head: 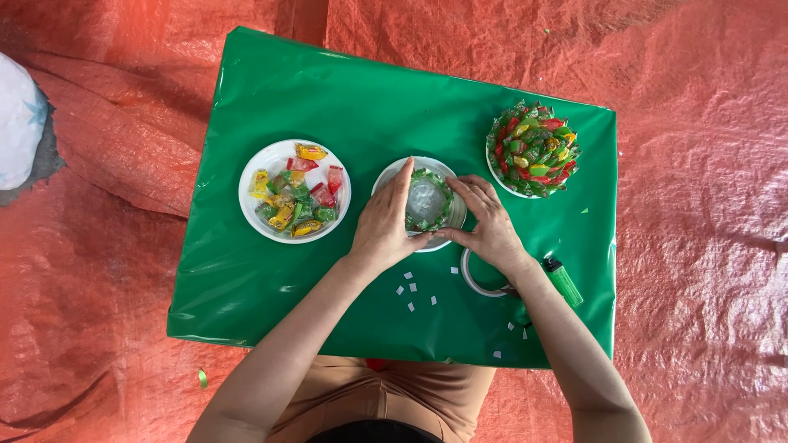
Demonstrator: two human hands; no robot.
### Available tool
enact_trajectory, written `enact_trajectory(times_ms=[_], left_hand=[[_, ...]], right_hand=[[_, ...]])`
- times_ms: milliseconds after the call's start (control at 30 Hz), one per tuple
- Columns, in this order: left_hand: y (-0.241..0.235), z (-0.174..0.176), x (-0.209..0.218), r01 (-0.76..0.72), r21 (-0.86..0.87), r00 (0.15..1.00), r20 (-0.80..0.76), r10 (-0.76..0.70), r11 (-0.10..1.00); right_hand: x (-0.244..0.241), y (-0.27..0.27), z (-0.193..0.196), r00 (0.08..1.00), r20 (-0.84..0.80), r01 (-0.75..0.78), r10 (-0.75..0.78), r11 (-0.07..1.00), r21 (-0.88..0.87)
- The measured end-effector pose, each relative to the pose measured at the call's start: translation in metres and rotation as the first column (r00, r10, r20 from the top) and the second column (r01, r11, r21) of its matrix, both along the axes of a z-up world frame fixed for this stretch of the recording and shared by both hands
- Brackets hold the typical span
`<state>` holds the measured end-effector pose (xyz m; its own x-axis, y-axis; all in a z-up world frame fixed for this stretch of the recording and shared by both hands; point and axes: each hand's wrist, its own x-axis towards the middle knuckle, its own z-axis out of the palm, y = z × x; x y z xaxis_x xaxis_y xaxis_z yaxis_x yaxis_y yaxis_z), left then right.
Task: Assembling a decorative offering by precisely attaching small green pieces to a circular base.
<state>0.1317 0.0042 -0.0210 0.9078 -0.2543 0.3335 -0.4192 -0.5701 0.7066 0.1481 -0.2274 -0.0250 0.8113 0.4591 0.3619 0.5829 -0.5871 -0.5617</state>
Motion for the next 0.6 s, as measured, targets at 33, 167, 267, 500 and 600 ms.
enact_trajectory(times_ms=[33, 167, 267, 500, 600], left_hand=[[0.0005, -0.0015, 0.0, 0.0, 0.001, 1.0, 0.0, 0.0, 1.0], [0.0019, -0.0027, 0.0003, 0.01, 0.002, 1.0, -0.017, -0.01, 1.0], [0.0022, -0.0015, 0.0009, 0.014, 0.008, 1.0, -0.024, -0.014, 1.0], [0.0007, -0.0007, 0.0005, 0.007, -0.013, 1.0, -0.03, -0.007, 1.0], [0.0029, 0.0006, 0.0, 0.017, -0.047, 1.0, -0.023, -0.018, 0.999]], right_hand=[[-0.0003, 0.0014, 0.0013, 1.0, 0.0, 0.0, 0.0, 1.0, 0.001], [-0.0012, 0.0063, 0.0055, 0.997, -0.07, 0.012, -0.009, 0.999, 0.041], [0.0, 0.0061, 0.0038, 0.993, -0.113, 0.024, -0.018, 0.998, 0.056], [-0.0005, 0.0018, -0.0011, 0.994, -0.108, 0.02, -0.014, 0.998, 0.054], [-0.0026, 0.0018, 0.0007, 0.995, -0.097, 0.016, -0.011, 0.999, 0.042]])
